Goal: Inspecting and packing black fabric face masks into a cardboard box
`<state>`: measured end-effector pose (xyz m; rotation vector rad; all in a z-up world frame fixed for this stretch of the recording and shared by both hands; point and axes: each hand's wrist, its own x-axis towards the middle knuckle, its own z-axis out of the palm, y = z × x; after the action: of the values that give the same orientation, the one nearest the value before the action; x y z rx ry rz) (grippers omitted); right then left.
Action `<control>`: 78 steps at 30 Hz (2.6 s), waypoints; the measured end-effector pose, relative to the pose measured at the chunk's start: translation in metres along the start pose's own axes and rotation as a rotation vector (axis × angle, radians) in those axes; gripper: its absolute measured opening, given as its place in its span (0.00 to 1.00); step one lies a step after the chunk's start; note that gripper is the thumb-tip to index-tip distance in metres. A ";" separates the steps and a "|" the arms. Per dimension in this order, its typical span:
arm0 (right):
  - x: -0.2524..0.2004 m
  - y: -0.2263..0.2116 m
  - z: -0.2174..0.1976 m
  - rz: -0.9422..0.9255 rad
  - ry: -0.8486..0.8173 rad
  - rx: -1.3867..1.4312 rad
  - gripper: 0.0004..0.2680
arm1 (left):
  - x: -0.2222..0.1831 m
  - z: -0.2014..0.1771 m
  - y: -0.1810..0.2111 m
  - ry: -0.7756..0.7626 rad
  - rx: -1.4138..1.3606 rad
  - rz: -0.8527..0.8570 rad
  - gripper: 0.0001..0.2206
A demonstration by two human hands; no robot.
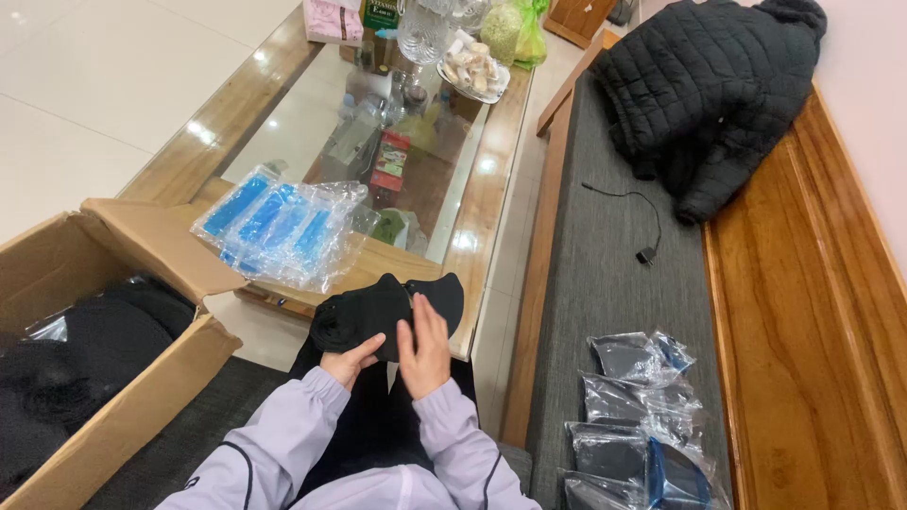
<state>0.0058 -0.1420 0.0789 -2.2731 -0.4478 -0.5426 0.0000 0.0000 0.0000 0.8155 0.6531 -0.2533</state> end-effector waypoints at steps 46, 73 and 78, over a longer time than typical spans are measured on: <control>-0.005 0.036 -0.007 0.582 0.285 0.608 0.05 | -0.010 -0.002 0.000 -0.023 0.182 0.201 0.25; -0.010 0.062 -0.008 0.101 0.125 -0.467 0.17 | -0.004 -0.009 0.007 -0.031 -0.114 0.097 0.23; -0.016 0.066 -0.002 0.232 -0.206 -0.452 0.17 | -0.001 -0.004 0.011 -0.043 -0.104 0.074 0.23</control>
<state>0.0226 -0.1894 0.0331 -2.7843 -0.1634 -0.3131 0.0024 0.0106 0.0054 0.7309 0.5899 -0.1679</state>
